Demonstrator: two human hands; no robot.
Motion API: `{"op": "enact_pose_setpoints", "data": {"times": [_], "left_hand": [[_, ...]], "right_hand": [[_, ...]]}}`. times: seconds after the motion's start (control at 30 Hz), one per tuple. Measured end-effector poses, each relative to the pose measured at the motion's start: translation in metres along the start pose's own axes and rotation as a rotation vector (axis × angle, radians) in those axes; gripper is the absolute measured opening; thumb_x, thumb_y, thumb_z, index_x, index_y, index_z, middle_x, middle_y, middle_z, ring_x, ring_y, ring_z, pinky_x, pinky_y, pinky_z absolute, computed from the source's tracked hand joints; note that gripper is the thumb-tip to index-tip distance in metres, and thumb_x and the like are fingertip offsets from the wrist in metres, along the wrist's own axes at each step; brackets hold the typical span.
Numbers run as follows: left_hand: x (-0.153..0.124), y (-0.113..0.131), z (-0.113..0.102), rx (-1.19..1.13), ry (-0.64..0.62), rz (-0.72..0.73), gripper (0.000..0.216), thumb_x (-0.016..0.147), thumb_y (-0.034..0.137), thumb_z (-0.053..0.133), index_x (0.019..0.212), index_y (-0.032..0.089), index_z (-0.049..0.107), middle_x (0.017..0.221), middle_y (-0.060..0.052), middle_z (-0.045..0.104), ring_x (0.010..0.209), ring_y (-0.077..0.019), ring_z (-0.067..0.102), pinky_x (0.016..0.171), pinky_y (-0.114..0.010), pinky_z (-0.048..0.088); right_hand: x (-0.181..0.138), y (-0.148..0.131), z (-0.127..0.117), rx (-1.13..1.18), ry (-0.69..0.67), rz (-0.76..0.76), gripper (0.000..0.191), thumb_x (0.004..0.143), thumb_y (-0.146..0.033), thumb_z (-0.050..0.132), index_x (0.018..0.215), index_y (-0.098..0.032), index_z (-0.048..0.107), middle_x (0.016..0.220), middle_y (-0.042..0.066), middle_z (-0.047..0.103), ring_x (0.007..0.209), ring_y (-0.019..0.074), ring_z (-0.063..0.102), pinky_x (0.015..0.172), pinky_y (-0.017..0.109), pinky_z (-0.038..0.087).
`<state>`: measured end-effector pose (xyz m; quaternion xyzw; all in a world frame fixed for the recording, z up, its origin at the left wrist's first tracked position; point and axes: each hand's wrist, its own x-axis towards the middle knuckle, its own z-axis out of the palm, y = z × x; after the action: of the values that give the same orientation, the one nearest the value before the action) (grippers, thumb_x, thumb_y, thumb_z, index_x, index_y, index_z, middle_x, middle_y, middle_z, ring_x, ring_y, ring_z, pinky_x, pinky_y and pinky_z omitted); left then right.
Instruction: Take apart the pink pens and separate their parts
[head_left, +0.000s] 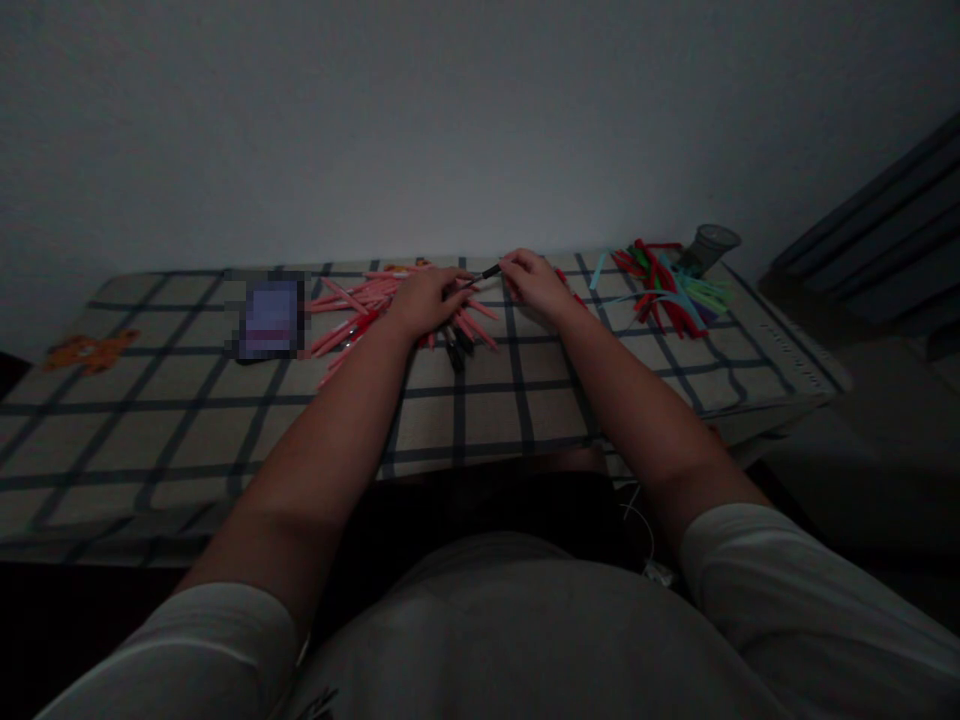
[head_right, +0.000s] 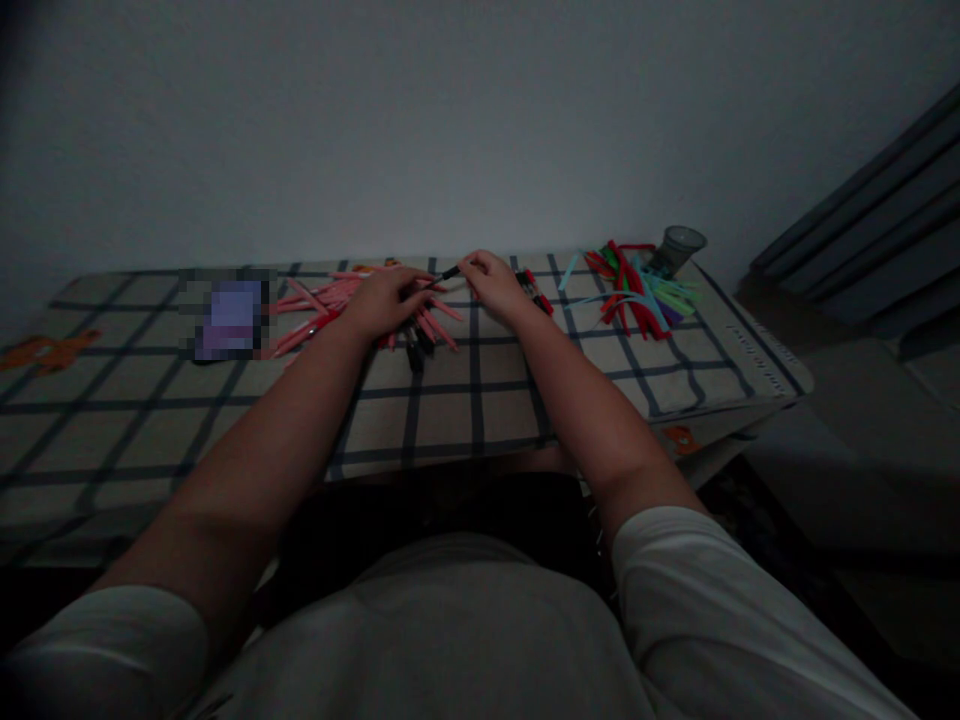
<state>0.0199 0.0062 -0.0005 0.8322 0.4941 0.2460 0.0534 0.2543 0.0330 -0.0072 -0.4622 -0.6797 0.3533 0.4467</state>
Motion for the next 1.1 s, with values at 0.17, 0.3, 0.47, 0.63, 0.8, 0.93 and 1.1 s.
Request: {"op": "enact_pose_setpoints", "data": {"times": [0.17,0.3,0.47,0.63,0.8,0.93,1.1], "left_hand": [[0.000,0.001,-0.001,0.010,0.001,-0.006,0.044,0.104,0.044,0.060,0.139,0.024,0.078,0.125,-0.011,0.082,0.117,-0.0289,0.072,0.100,-0.038,0.051],[-0.001,0.003,-0.003,0.003,0.004,-0.020,0.042,0.103,0.044,0.061,0.133,0.022,0.080,0.115,-0.011,0.082,0.105,-0.0286,0.072,0.094,-0.038,0.051],[-0.001,0.003,-0.002,-0.002,0.036,-0.034,0.043,0.101,0.044,0.066,0.134,0.019,0.078,0.112,-0.012,0.081,0.102,-0.0282,0.072,0.091,-0.037,0.051],[0.000,-0.001,0.001,-0.014,0.040,-0.004,0.047,0.103,0.042,0.063,0.144,0.022,0.075,0.115,-0.011,0.082,0.109,-0.0295,0.073,0.095,-0.038,0.052],[0.001,-0.003,0.002,-0.030,0.039,0.013,0.043,0.106,0.043,0.059,0.139,0.023,0.078,0.122,-0.011,0.083,0.115,-0.0293,0.072,0.100,-0.039,0.052],[0.000,0.000,0.000,-0.021,0.050,-0.018,0.042,0.106,0.043,0.060,0.137,0.021,0.078,0.117,-0.012,0.083,0.109,-0.0293,0.073,0.096,-0.038,0.052],[-0.001,0.003,-0.001,-0.014,0.064,-0.028,0.039,0.105,0.041,0.062,0.134,0.019,0.078,0.114,-0.012,0.082,0.106,-0.0287,0.073,0.093,-0.037,0.052]], "right_hand": [[0.002,0.002,-0.002,0.024,0.009,-0.009,0.037,0.106,-0.058,0.065,0.092,-0.026,0.053,0.067,-0.006,0.046,0.062,0.0147,0.048,0.060,0.026,0.037],[0.006,0.006,-0.005,0.032,0.024,-0.032,0.047,0.103,-0.070,0.065,0.091,-0.026,0.054,0.066,-0.005,0.048,0.063,0.0148,0.049,0.060,0.027,0.038],[0.012,0.013,-0.004,0.061,0.082,-0.054,0.061,0.094,-0.085,0.065,0.083,-0.027,0.052,0.064,-0.004,0.048,0.062,0.0149,0.048,0.059,0.028,0.038],[0.013,0.015,-0.005,0.054,0.112,-0.059,0.063,0.094,-0.087,0.063,0.082,-0.027,0.051,0.066,-0.003,0.047,0.062,0.0156,0.048,0.060,0.030,0.039],[0.012,0.013,-0.007,0.014,0.154,-0.027,0.062,0.097,-0.087,0.058,0.083,-0.027,0.049,0.069,-0.002,0.047,0.064,0.0167,0.050,0.062,0.031,0.041],[0.010,0.008,-0.009,-0.019,0.185,-0.008,0.062,0.098,-0.088,0.055,0.085,-0.027,0.052,0.070,-0.001,0.047,0.066,0.0176,0.051,0.064,0.032,0.043],[0.010,0.003,-0.009,-0.051,0.212,0.019,0.065,0.097,-0.091,0.051,0.088,-0.027,0.054,0.072,0.000,0.047,0.070,0.0193,0.056,0.065,0.032,0.046]]}}
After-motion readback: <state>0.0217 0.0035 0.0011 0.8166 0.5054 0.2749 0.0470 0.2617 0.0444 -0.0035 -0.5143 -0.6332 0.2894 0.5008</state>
